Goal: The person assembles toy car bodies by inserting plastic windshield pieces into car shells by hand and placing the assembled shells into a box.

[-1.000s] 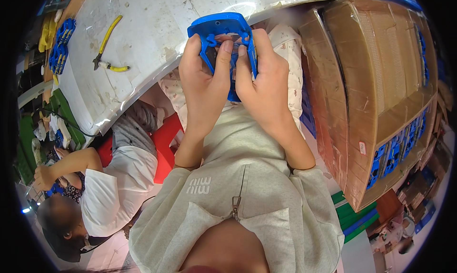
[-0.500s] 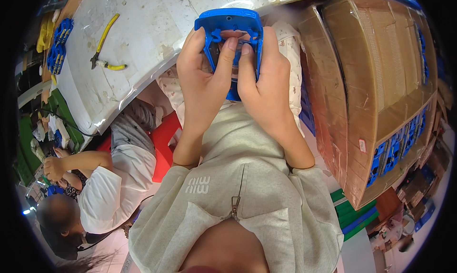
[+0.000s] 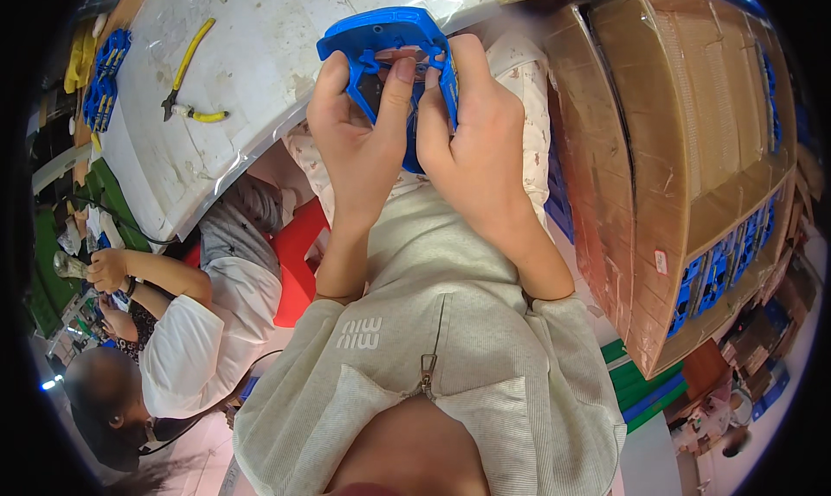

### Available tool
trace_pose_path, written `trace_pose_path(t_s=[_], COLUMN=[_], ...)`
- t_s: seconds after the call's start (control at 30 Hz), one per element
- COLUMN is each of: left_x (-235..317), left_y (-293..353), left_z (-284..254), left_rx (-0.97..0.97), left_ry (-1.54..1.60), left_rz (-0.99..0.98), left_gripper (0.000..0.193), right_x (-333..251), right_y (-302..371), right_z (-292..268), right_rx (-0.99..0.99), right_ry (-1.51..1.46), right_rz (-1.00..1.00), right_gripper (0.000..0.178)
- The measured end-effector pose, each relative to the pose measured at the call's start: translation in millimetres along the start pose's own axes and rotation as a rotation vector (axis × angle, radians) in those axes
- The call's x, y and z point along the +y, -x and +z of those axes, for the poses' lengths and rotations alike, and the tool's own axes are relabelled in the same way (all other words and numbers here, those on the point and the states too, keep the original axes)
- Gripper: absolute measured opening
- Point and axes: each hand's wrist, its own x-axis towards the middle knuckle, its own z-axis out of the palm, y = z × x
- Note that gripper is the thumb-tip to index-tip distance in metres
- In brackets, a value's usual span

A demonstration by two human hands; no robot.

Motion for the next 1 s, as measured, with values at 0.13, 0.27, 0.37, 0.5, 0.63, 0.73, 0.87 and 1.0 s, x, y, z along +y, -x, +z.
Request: trace_pose_path(t_s=[0.13,0.27,0.37,0.5,0.63,0.73,0.87,1.0], left_x=[4,10,8,-1,0,1,-3,-1], left_y=[-4,-7,-10,-10,-10,-9,-6,-4], left_z=[-5,-6,-9,-10,-11,-10,-13,-13], left_rx=[-0.063,0.028,0.064,0.049,0.049,0.055,0.044,-0.03], left_ry=[0.025,0.04,0.033,-0.032,-0.066,-0.032,-0.075,0.06], left_rz=[-0.063,-0.098,-0.12,-0.088,-0.074,-0.071,-0.058,-0.14], left_gripper=[0.01,0.011,0.013,0.015,0.016,0.015,0.015,0.014], right_x=[3,-1,2,4,4,8,8,8], right_y=[1,6,8,7,7,8,10,9], right_z=[1,4,0,1,3,4,5,8], right_rx=[-0.018,-0.046,-0.174,-0.201,-0.194,-0.198,-0.185,-0.154], right_ry=[-0.156,-0.437,-0.419,-0.402,-0.371,-0.303,-0.329,-0.394], right_rz=[0.049,0.15,0.216,0.249,0.249,0.187,0.227,0.276], right_gripper=[0.011,0.013,0.013,0.01,0.008,0.007,0.007,0.008])
